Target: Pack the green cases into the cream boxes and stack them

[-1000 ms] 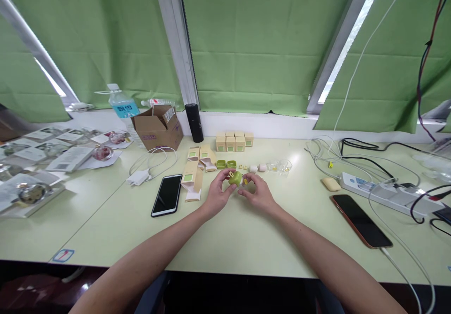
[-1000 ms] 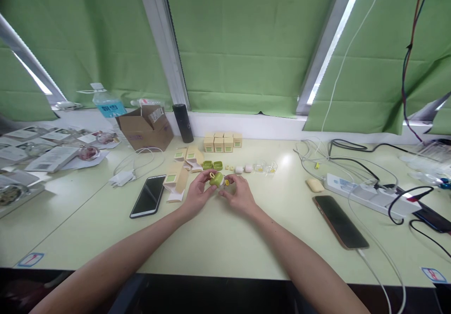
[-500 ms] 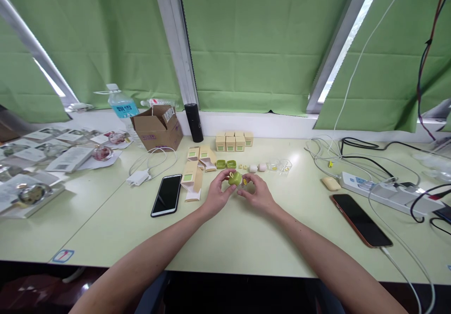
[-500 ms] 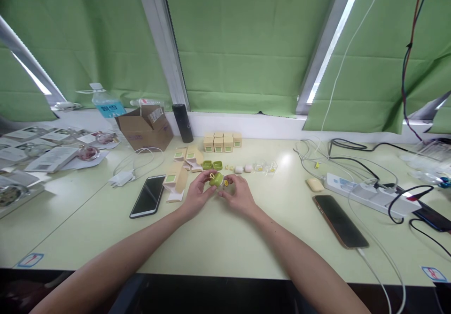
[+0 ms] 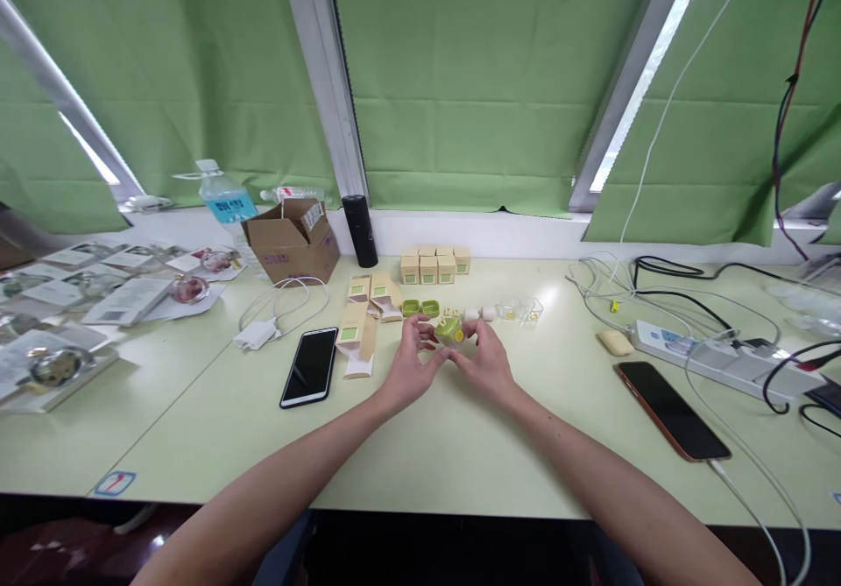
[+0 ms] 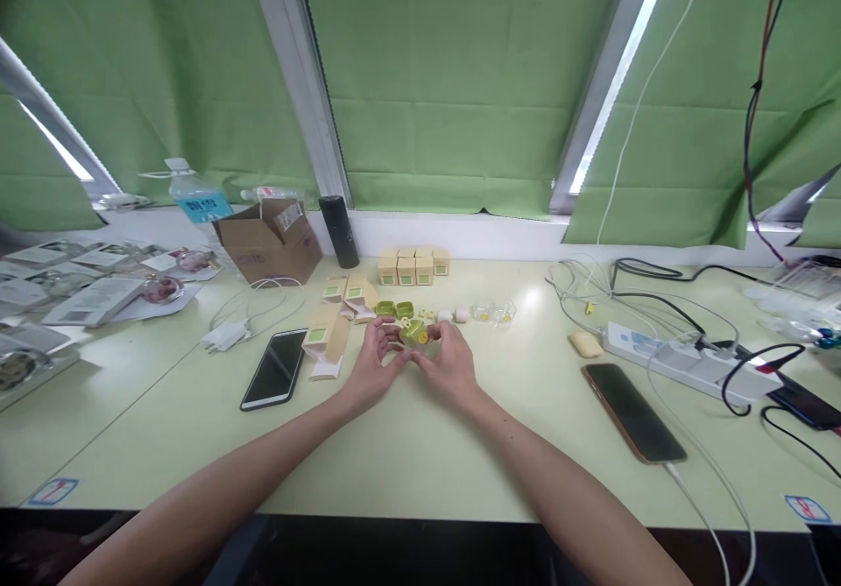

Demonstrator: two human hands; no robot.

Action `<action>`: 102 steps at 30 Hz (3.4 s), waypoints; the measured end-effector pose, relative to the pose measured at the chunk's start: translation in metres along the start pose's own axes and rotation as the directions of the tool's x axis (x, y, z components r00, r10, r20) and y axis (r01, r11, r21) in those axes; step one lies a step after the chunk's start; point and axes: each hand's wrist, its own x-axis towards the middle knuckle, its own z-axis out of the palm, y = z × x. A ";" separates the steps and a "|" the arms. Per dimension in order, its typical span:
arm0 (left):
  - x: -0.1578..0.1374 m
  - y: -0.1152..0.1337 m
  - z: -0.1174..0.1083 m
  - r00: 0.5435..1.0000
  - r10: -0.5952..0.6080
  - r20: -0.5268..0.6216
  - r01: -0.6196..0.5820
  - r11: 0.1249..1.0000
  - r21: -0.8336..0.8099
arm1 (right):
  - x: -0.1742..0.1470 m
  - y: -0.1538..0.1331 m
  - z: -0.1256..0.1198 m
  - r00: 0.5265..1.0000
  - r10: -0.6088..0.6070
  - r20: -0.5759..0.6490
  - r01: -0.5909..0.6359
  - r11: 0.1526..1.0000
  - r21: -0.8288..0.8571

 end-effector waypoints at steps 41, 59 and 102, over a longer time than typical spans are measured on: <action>0.003 0.001 -0.008 0.988 0.040 0.151 -0.091 0.932 0.352 | 0.010 0.015 -0.006 0.986 0.067 0.154 -0.113 0.943 0.314; 0.043 0.054 -0.087 0.973 -0.055 -0.223 0.217 -0.101 0.971 | 0.012 0.019 -0.008 0.968 0.167 0.190 -0.194 0.972 0.133; 0.030 0.061 -0.041 0.917 0.397 -0.051 -0.256 0.678 0.689 | -0.009 -0.010 -0.014 0.749 -0.662 -0.011 0.643 0.732 -0.225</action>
